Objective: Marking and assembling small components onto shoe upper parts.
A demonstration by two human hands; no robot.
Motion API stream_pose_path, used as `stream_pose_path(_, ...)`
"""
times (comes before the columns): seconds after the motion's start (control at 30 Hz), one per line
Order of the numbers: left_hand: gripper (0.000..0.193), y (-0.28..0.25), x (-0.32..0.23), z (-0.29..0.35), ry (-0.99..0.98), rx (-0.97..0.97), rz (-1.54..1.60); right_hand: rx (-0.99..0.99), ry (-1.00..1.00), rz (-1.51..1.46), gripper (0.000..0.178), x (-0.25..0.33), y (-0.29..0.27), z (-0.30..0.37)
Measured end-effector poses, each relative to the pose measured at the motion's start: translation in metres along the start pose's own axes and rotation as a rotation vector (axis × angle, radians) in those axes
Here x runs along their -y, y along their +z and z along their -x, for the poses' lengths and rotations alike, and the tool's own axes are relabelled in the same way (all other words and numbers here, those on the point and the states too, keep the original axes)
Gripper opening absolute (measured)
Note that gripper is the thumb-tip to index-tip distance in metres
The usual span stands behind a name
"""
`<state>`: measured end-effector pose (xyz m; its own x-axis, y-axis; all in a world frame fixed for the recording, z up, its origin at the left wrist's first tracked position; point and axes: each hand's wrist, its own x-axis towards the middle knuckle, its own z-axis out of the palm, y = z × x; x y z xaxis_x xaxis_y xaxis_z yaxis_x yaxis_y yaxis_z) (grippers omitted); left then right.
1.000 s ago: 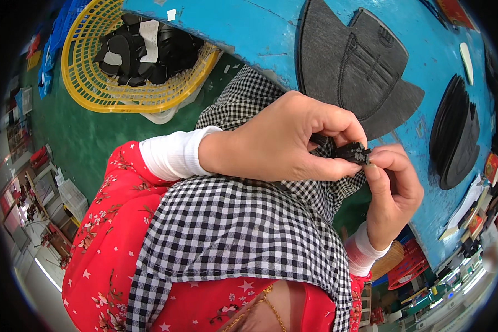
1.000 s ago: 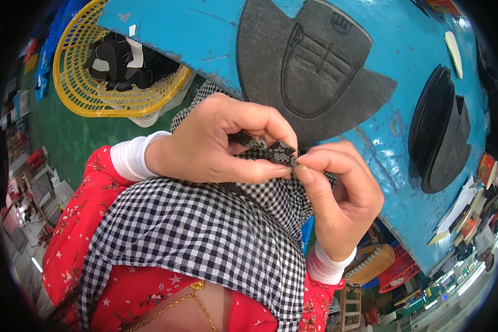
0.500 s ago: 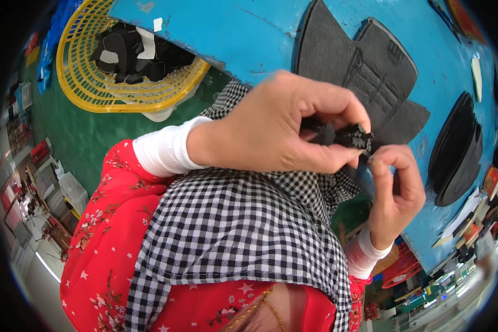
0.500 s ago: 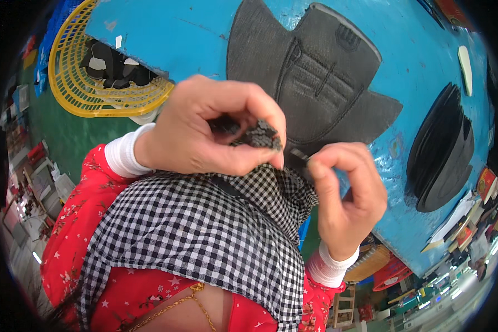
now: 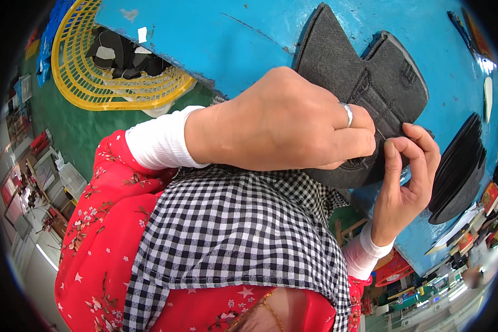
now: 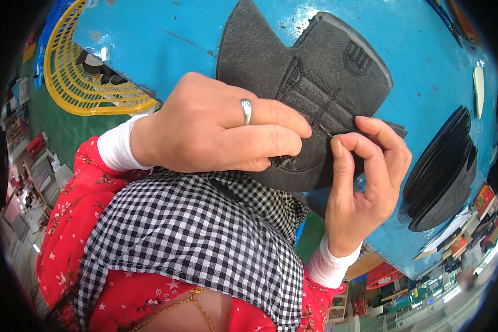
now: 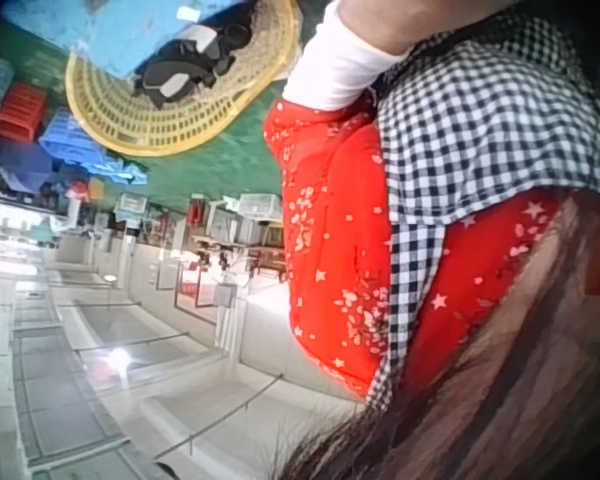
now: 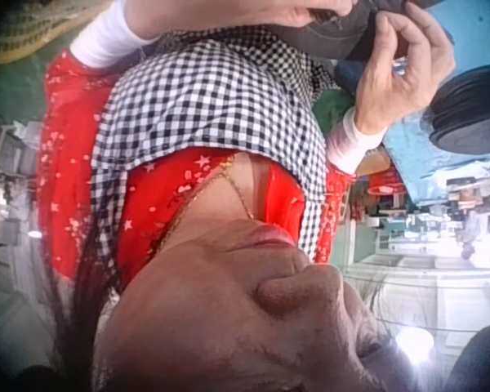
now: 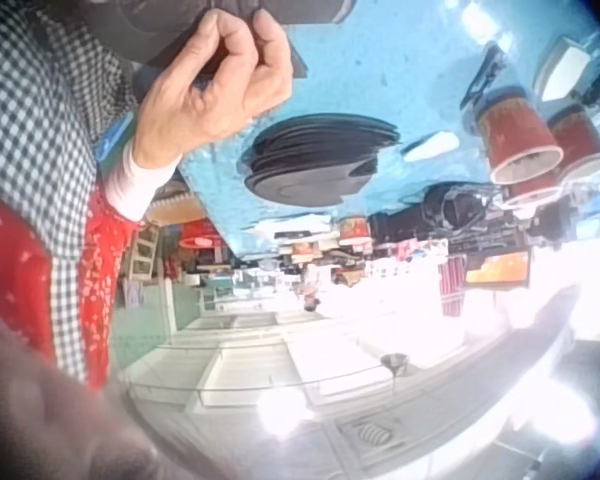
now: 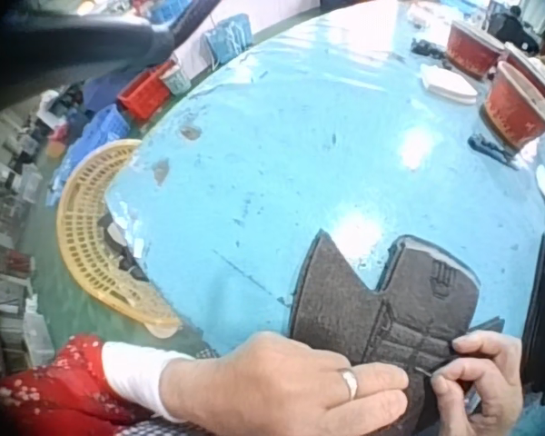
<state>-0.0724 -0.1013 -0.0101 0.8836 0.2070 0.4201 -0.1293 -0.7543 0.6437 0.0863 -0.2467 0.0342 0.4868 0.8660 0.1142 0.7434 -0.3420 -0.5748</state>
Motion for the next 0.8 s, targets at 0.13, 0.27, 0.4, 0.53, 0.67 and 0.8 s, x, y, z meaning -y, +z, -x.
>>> stream_pose_path(0.13,0.027,0.001,0.0,-0.001,0.015,-0.017,-0.025,0.001,0.023,-0.006,0.008,0.001,0.001,-0.003)
stream_pose_path(0.27,0.02,-0.003,-0.003,-0.007,0.081,0.019,-0.17,0.019,0.017,-0.009,0.008,-0.001,0.0,-0.004)
stream_pose_path(0.4,0.018,-0.002,-0.003,-0.006,0.089,0.013,-0.214,0.074,0.013,-0.01,0.011,0.002,-0.002,-0.009)
stream_pose_path(0.53,0.02,-0.001,-0.004,-0.005,0.045,0.05,-0.177,0.071,0.033,-0.038,0.016,-0.002,-0.002,-0.012)
stream_pose_path(0.67,0.024,0.0,0.0,-0.004,-0.099,-0.032,0.184,0.083,0.086,-0.114,0.019,-0.008,-0.007,-0.011)
stream_pose_path(0.8,0.024,-0.01,-0.01,-0.005,-0.301,-0.107,0.539,-0.109,0.133,-0.257,0.017,0.0,-0.009,-0.003)
